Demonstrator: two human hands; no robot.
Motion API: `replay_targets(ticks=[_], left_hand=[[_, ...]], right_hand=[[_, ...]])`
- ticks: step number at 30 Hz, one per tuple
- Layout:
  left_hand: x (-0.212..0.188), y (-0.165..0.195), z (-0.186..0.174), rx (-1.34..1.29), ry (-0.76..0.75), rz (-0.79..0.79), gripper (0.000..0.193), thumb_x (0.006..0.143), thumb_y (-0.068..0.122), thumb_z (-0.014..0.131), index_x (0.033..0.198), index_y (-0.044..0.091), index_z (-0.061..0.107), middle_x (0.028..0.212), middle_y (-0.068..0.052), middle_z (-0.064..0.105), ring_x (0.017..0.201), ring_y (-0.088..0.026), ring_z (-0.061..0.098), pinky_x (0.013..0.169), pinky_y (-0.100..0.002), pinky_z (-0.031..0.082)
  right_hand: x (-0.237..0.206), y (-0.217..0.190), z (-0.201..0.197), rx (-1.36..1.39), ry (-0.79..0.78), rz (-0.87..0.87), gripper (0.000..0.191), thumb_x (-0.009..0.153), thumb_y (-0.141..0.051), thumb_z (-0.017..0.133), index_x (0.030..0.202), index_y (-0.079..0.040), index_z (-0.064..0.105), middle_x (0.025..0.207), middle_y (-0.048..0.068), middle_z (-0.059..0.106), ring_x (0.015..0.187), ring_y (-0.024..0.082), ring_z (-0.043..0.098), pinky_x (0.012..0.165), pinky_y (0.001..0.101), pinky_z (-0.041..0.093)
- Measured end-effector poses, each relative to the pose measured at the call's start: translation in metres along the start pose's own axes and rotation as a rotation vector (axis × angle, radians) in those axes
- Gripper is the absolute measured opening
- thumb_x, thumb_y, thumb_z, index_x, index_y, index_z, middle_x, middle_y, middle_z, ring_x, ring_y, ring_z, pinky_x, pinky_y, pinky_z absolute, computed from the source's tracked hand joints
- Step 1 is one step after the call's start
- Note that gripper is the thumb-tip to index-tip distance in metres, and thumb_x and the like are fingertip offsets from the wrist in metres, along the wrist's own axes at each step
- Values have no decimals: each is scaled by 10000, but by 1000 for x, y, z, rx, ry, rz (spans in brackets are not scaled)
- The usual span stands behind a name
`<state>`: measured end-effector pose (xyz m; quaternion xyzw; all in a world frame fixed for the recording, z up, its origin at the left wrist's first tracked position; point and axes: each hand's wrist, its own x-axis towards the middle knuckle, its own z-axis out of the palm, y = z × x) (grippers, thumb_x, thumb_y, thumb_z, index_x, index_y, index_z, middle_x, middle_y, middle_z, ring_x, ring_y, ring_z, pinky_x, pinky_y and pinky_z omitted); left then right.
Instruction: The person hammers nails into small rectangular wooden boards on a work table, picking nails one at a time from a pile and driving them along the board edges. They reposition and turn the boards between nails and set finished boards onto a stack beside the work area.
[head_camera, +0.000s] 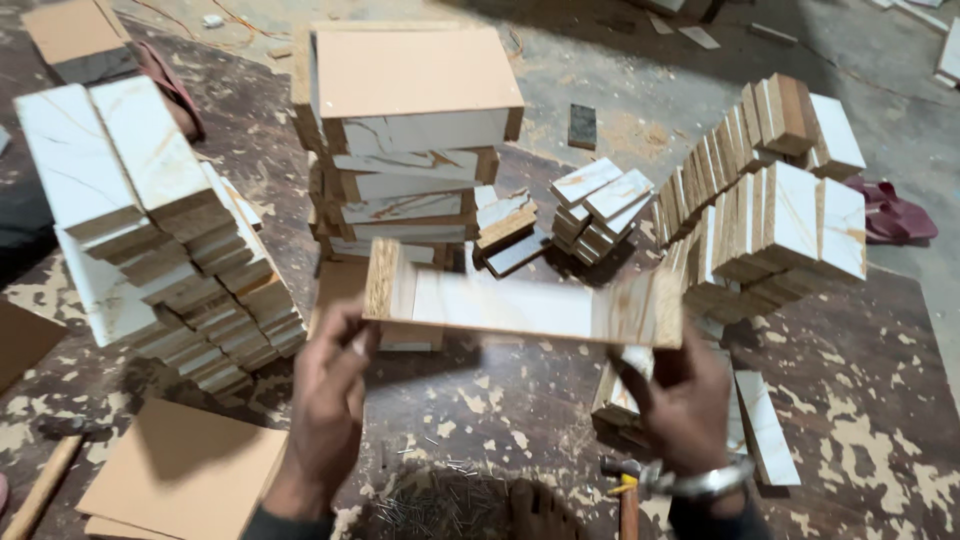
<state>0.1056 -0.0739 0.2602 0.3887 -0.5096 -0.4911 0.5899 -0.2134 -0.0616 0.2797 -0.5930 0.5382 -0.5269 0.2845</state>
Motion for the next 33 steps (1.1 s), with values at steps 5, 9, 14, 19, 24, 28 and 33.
replay_targets(ticks=[5,9,14,19,24,28,33], left_hand=[[61,53,-11,512,136,751,289,1100,262,554,1134,-19,496,1340,-249,584,1207,-321,657,996,-415,587],[94,81,-10,365,162,467,363,1052,341,622,1145,-11,616,1196,-225,629,992,-267,618,858,-337,518],[140,97,-19,259,72,440,473,980,381,651,1241,-12,684,1320,-169,565,1087,-232,601,922,-286,516],[165,64,-37,875,236,644,443,920,225,725,1283,-28,709,1493,-210,524,1383,-361,534,1119,-435,471],[164,19,-40,863,344,616,512,977,215,763,1406,-33,633,1391,-189,572,1283,-347,592,1092,-439,499],[172,11,-38,831,419,578,451,1007,228,807,1356,-15,655,1311,-168,560,1177,-285,606,933,-362,558],[145,4,-21,846,572,499,392,1020,180,820,1296,-9,616,1220,-122,529,989,-183,623,838,-312,555]], right_hand=[[86,-51,0,232,-82,-156,405,1056,-280,584,1305,36,634,1070,212,622,954,233,613,915,371,575],[143,-79,22,383,-119,-234,485,1077,-384,398,1240,37,577,1207,185,644,1180,227,653,1092,358,580],[206,-84,37,708,-384,-386,572,1052,-222,474,1557,47,470,1462,192,578,1391,252,587,1263,405,508],[238,-47,62,-15,-309,-396,606,975,-165,504,1553,-7,418,1488,195,568,1346,261,624,1104,388,556],[228,-1,80,-172,-232,-468,498,1051,-84,594,1539,-79,494,1400,194,667,1233,266,704,1023,373,599],[234,3,89,-420,-69,-416,373,1052,-147,653,1422,-111,630,1191,134,780,1009,204,800,859,295,666],[192,-3,83,-341,125,-491,362,991,-82,671,1343,-30,604,1116,127,730,990,197,744,827,311,630]])
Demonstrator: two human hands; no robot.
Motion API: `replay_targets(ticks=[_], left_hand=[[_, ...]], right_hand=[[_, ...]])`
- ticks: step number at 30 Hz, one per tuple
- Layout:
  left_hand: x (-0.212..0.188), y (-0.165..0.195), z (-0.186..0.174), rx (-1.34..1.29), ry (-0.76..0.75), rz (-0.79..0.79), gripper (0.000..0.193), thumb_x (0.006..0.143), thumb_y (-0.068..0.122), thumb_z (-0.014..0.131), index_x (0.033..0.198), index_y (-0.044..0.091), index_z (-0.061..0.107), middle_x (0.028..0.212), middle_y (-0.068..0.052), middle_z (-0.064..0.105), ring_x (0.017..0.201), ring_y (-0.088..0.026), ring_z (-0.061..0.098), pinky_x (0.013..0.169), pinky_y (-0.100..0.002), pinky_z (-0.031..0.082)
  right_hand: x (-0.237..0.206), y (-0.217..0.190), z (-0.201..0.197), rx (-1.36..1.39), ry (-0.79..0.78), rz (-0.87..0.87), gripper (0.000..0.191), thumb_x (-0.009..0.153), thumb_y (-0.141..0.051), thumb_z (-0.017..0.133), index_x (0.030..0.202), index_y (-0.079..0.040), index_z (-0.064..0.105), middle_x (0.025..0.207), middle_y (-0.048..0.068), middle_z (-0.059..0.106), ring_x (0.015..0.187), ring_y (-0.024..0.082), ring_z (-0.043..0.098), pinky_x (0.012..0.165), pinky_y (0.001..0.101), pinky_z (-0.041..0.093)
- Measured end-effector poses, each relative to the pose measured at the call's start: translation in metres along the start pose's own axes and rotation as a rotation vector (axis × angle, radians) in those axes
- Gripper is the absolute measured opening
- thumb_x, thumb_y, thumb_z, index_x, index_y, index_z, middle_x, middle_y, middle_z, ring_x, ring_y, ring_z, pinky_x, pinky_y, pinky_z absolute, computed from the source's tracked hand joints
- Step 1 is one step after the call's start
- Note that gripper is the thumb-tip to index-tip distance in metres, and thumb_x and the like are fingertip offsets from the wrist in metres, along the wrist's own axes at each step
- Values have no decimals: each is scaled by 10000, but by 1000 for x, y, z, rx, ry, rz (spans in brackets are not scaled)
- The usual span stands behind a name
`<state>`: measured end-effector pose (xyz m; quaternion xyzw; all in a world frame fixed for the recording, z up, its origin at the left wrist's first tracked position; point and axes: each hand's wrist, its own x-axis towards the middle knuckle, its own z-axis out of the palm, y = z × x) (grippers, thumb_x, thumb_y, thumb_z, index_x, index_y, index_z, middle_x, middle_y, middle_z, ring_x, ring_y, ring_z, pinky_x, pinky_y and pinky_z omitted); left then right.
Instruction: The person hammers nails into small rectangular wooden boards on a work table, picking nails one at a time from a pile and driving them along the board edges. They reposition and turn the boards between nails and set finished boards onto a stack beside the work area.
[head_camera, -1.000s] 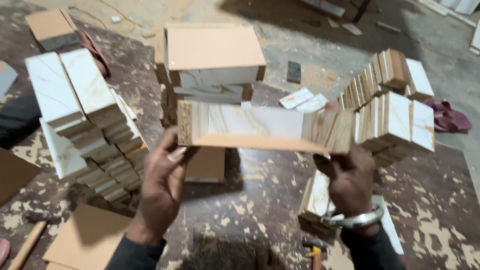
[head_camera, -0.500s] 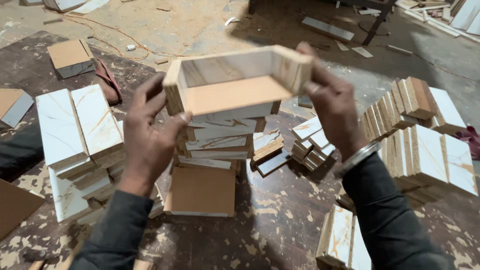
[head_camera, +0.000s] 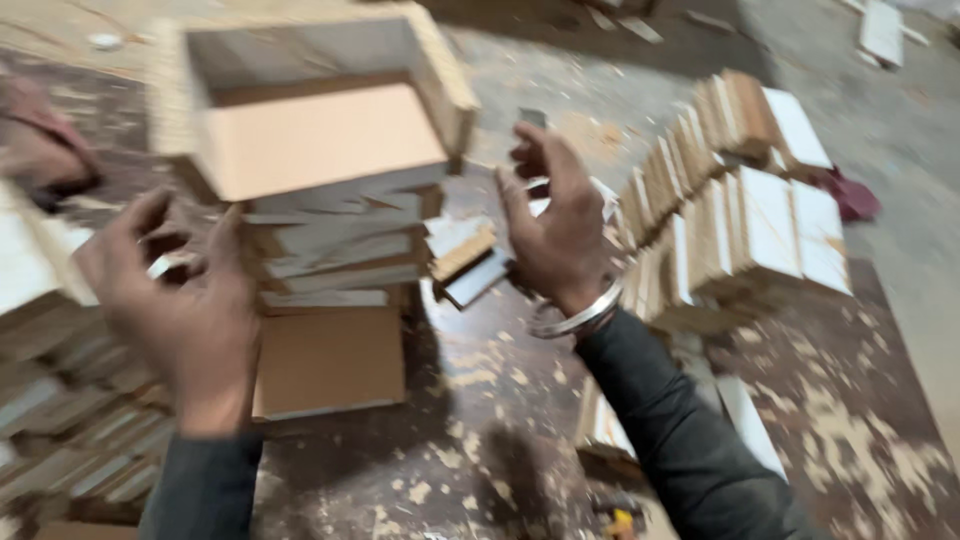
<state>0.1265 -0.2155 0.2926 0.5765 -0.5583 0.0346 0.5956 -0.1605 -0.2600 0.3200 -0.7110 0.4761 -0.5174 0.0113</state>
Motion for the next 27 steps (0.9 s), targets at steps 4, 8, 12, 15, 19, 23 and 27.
replay_targets(ticks=[4,8,12,15,19,23,27], left_hand=[[-102,17,-10,-134,-152,-138,325,1052,102,808,1289,-14,619,1210,-133,542,965,-172,623,858,-287,551],[-210,18,-15,-126,-512,-266,287,871,108,786,1137,44,699,1126,-140,639,893,-210,665,786,-324,560],[-298,17,-34,-178,-808,-305,254,835,129,751,1084,83,733,1117,-114,682,970,-243,697,776,-354,594],[-334,15,-43,-220,-920,-315,256,804,115,743,1059,93,749,1081,-112,684,959,-250,713,796,-367,589],[-350,18,-53,-240,-954,-409,210,819,112,735,1028,86,742,1018,-96,698,908,-235,734,781,-341,580],[-342,21,-60,-198,-1002,-413,212,821,111,728,1030,82,746,1020,-94,702,912,-245,729,774,-344,567],[-331,26,-61,-265,-963,-430,226,840,71,690,1061,33,709,1029,-119,690,926,-283,714,813,-347,558]], right_hand=[[-116,-12,-42,-18,54,274,333,927,-110,742,1245,-44,668,1028,101,739,917,204,740,803,321,587],[-226,5,-85,-217,58,474,362,891,-147,757,1226,-47,664,1076,119,715,996,234,710,858,364,568],[-297,19,-121,-503,-16,660,504,828,-213,813,1256,-32,619,1162,157,644,1083,294,634,915,425,515],[-319,42,-122,-596,-33,663,621,776,-251,858,1279,-9,585,1222,190,594,1140,356,580,936,451,482],[-335,76,-110,-671,-123,663,755,731,-330,915,1305,5,558,1261,211,542,1175,382,549,957,458,472],[-347,93,-112,-561,-44,697,600,788,-327,872,1252,-44,617,1255,180,586,1131,314,622,927,400,558],[-354,93,-124,-591,-21,654,544,786,-341,887,1196,-57,671,1118,139,671,1011,308,667,841,426,567]])
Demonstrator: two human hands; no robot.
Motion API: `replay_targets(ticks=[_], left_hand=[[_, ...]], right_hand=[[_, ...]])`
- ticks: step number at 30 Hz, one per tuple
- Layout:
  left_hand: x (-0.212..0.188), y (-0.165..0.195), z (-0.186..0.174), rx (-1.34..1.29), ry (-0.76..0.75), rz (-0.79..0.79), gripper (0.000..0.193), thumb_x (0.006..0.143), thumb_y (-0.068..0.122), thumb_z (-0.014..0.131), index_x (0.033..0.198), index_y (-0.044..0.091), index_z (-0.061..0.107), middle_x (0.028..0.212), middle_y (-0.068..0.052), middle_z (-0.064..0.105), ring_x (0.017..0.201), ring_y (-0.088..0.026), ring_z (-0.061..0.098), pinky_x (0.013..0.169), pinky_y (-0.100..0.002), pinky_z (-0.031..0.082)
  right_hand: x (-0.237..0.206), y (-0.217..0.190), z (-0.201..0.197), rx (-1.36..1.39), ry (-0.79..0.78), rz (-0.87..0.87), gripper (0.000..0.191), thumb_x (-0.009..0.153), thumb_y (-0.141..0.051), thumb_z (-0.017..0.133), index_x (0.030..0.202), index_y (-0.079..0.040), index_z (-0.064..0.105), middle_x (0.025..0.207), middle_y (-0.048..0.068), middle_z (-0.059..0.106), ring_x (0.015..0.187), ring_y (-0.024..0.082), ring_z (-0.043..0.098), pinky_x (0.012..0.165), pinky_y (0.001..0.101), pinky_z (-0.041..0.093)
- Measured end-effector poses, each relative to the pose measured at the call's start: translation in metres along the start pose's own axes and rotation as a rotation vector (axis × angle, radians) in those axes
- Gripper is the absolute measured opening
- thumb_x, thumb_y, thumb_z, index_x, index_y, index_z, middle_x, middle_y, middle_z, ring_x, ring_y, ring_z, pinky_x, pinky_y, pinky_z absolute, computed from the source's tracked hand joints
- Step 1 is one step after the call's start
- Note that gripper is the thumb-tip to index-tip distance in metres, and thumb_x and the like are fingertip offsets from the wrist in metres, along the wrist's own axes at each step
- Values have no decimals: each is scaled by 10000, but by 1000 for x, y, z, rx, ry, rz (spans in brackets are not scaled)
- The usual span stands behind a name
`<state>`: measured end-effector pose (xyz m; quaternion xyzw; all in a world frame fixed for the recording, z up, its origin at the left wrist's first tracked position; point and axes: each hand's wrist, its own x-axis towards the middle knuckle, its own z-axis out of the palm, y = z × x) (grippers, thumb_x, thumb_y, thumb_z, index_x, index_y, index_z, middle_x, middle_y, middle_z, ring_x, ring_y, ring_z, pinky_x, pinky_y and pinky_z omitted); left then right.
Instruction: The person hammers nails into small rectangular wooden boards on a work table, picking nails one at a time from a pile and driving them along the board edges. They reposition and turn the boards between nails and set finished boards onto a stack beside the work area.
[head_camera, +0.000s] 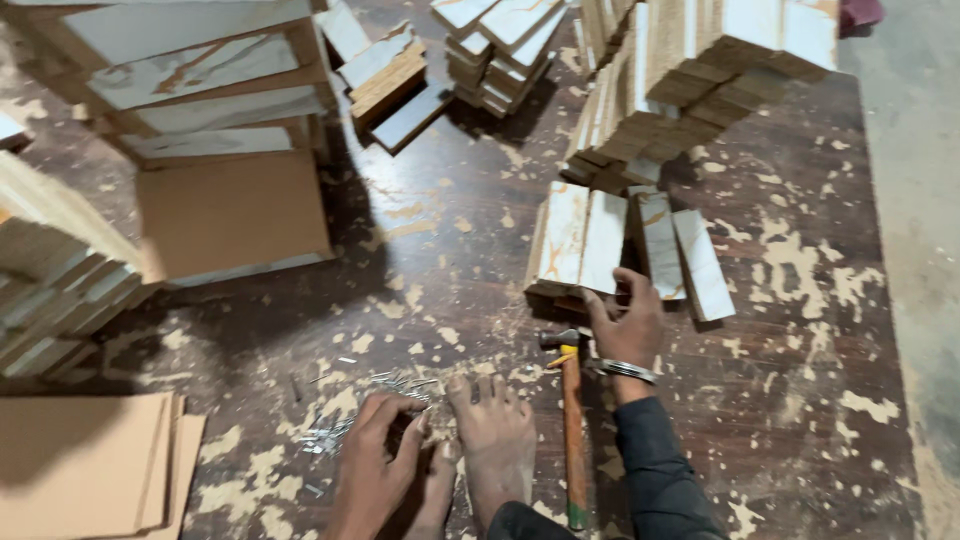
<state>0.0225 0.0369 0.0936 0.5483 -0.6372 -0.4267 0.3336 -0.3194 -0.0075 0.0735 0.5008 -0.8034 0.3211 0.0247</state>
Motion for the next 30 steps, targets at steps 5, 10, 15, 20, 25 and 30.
replay_targets(ticks=[5,10,15,20,25,30], left_hand=[[3,9,-7,-26,46,21,171,871,88,697,1029,22,701,1016,-119,693,919,-283,707,802,-343,555],[5,1,-25,-13,141,-57,157,886,103,695,1023,29,717,972,-126,675,869,-266,694,773,-340,545],[4,-27,-55,49,306,-203,188,914,114,661,1092,78,710,1092,-100,662,920,-239,704,818,-328,579],[-8,-56,-106,288,574,-315,345,936,215,676,1236,53,620,1333,-176,525,1237,-302,558,1025,-453,516],[-32,-86,-155,716,609,-565,911,833,404,770,1451,-153,399,1535,-399,235,1436,-516,250,1127,-635,266],[-56,-98,-145,783,549,-609,932,897,493,708,1519,-110,365,1586,-411,170,1508,-521,132,1145,-701,194]], right_hand=[[8,13,1,-90,-29,-18,551,794,-432,927,1099,-49,674,1026,128,699,885,290,677,783,427,548],[20,29,10,-88,23,-120,528,822,-478,956,995,-56,691,953,84,700,799,219,675,754,380,564],[16,42,4,-7,-31,-35,478,851,-339,963,1094,-17,706,967,81,731,867,175,714,788,334,601],[-6,43,-33,517,48,205,318,964,-93,836,1172,87,675,999,159,707,864,176,748,732,277,617],[-26,23,-69,947,79,258,214,1056,39,637,1192,203,625,962,283,655,730,200,678,592,225,541],[-52,-11,-74,1041,-111,241,277,1062,-24,600,1210,211,593,1050,286,666,847,261,751,805,308,651]])
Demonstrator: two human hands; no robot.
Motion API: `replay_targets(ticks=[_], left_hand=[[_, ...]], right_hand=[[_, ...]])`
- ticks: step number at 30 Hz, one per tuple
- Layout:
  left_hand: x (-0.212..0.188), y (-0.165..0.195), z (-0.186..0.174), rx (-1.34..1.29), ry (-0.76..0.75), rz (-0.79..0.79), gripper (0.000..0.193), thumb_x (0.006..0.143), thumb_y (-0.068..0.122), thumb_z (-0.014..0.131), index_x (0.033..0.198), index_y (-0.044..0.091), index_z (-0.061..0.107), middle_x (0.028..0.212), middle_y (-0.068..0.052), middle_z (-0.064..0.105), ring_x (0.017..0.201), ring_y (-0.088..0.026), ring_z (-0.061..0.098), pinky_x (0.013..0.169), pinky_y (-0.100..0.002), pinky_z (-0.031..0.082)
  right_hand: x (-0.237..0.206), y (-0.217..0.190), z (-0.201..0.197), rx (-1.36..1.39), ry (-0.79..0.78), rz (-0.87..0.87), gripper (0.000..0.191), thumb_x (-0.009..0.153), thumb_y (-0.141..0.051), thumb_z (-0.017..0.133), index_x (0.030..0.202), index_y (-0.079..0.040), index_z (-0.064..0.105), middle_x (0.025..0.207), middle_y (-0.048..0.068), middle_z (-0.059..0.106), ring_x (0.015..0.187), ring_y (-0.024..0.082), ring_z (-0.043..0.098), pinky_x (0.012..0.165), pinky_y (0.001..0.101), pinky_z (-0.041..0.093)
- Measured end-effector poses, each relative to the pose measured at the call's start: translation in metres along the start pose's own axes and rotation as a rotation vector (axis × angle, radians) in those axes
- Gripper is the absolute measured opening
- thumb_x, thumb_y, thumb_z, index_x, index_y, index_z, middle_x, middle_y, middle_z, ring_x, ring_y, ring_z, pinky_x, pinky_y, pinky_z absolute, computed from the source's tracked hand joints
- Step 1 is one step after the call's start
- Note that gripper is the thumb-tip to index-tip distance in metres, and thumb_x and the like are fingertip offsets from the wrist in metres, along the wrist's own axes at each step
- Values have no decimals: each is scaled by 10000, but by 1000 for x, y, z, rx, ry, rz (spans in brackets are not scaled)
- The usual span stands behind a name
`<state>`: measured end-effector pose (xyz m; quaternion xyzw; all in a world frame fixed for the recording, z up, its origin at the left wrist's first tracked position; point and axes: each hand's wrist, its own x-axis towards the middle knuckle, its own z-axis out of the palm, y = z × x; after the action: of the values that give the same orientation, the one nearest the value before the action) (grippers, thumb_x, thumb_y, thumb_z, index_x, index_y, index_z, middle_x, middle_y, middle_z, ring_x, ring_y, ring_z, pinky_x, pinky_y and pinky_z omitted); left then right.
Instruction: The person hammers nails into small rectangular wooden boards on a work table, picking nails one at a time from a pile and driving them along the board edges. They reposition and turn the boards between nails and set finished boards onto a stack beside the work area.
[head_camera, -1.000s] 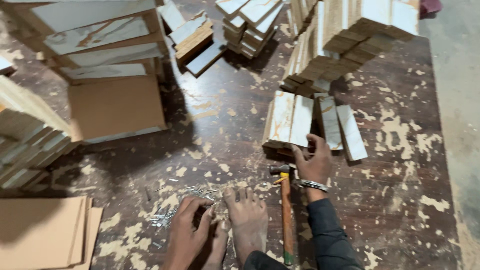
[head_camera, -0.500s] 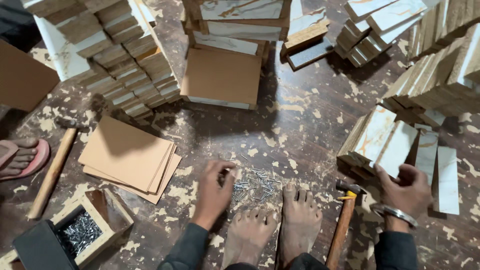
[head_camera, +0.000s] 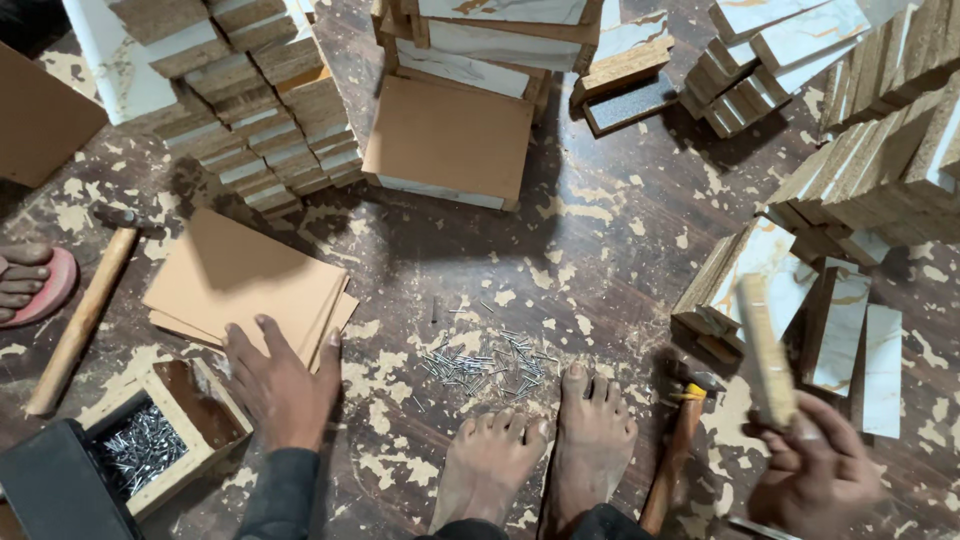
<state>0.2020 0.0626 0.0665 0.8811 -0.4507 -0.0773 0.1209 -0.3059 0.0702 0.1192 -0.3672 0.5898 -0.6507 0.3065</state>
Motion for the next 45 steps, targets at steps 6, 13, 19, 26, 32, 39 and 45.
replay_targets(ticks=[6,13,19,26,32,39,45], left_hand=[[-25,7,6,-346,129,-217,659,959,423,741,1342,-66,523,1612,-366,204,1497,-496,216,1176,-665,237],[-18,-3,8,-422,234,-352,967,839,353,937,1415,-172,363,1408,-350,353,1250,-424,478,1093,-536,402],[-13,-17,4,-643,183,-431,605,955,178,780,1351,-129,442,1325,-292,533,1200,-357,614,1023,-425,504],[-29,-15,4,-885,315,-457,426,1072,51,633,1352,-127,366,1241,-305,592,1056,-290,746,816,-291,622],[-41,-23,-20,-1119,272,-506,318,1148,57,517,1348,-124,348,1122,-266,624,884,-283,699,701,-338,674],[-86,20,-39,-1044,-81,-464,430,1065,62,470,1443,-94,336,1136,-360,690,739,-362,721,449,-370,513],[-39,84,-28,-1434,-448,-231,486,988,155,538,1413,-25,384,1136,-283,717,904,-287,762,735,-395,678]], right_hand=[[-12,17,43,-69,-117,229,325,934,-39,590,1203,133,651,1098,209,720,858,221,727,732,279,602],[-8,31,69,-227,-414,269,226,920,12,621,1109,93,714,995,160,744,741,205,722,667,305,605],[-11,38,77,-219,-438,319,223,933,-12,602,1093,69,734,968,135,755,759,173,733,670,297,619],[-13,33,86,-240,-461,364,227,936,-37,636,1109,74,731,981,89,753,807,129,699,701,276,595],[-3,34,99,-706,-525,29,555,715,-84,788,1253,-72,650,1138,86,668,813,173,731,746,317,635],[13,65,107,-986,-654,-215,570,662,-97,856,1198,-97,661,1118,146,712,1049,353,679,956,435,543],[33,84,133,-912,-753,-507,543,690,-52,801,1218,-125,700,1155,159,703,1109,371,660,1028,443,519]])
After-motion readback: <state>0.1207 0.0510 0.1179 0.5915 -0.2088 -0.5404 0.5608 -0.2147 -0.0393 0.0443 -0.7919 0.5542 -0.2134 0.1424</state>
